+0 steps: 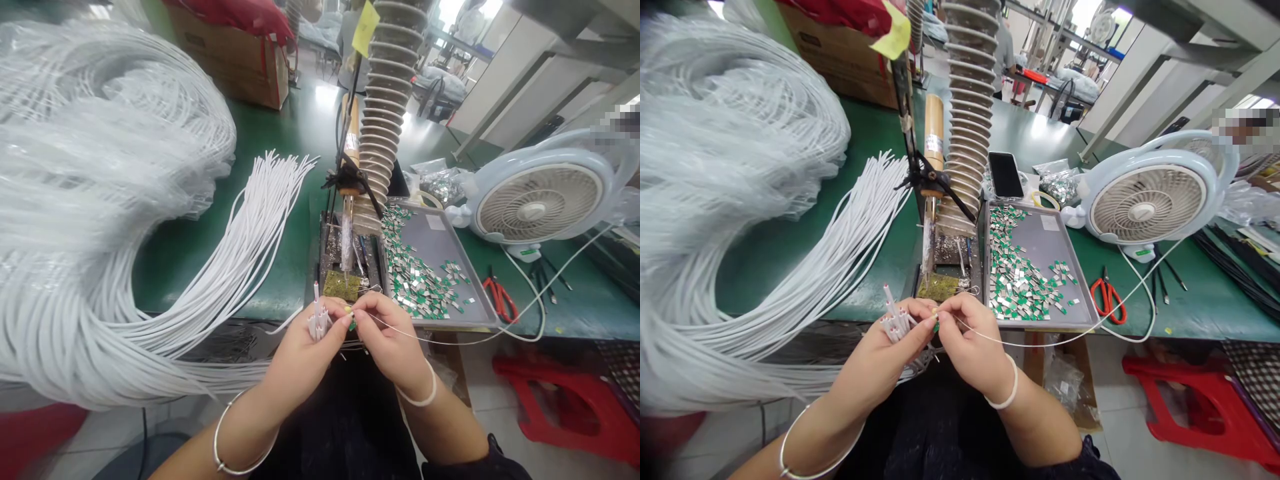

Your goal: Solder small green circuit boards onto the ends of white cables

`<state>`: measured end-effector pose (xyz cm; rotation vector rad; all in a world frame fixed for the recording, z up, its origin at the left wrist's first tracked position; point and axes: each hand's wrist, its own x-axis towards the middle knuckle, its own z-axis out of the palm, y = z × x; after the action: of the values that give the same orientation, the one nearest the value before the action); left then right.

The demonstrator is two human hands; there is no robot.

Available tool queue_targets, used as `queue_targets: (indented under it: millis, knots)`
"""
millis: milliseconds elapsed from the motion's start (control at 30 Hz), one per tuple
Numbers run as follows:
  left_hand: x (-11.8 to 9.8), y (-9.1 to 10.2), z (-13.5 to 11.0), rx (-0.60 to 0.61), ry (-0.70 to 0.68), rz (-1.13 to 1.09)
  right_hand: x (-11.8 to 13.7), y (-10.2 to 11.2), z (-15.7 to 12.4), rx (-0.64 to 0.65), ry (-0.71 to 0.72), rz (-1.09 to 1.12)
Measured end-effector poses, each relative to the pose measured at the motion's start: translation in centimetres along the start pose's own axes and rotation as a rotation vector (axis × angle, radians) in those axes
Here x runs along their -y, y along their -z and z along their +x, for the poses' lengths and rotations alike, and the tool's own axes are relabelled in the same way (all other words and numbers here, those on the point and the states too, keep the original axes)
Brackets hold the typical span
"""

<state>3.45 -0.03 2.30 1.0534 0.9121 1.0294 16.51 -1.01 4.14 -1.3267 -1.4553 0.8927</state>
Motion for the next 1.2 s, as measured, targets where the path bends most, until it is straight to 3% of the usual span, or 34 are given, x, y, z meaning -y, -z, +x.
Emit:
queue_targets:
  millis: [167,467,767,900,1067,1200]
  knots:
    - [-0.3,-0.1,0.0,0.025,-0.031,0.032,-0.1,-0.2,0.0,0.004,-0.079,0.080]
    - [-0.2,0.0,-0.2,0.002,0.005,-0.012,-0.1,0.1,-0.6,-0.053,0.097,-0.153]
    - [-0.5,-0.1,-0.1,-0.047,0.029,-0.016,-0.7,-0.6,-0.8,-0.141,0.061,0.065]
    - [-0.6,-0.1,-0.1,-0.049,0.027,-0.020,-1.0,-0.8,-0.8,-0.138,0.062,0.032]
    - [-0.6,-0.1,-0.2,-0.076,0.036,-0.015,-1.3,-0.8,-0.9,-0.170,0.148,-0.100]
    - [-0.6,-0.1,0.0,-0.116,0.060,-0.016,-1.5,-0.7,-0.9,-0.222,0.331,-0.233]
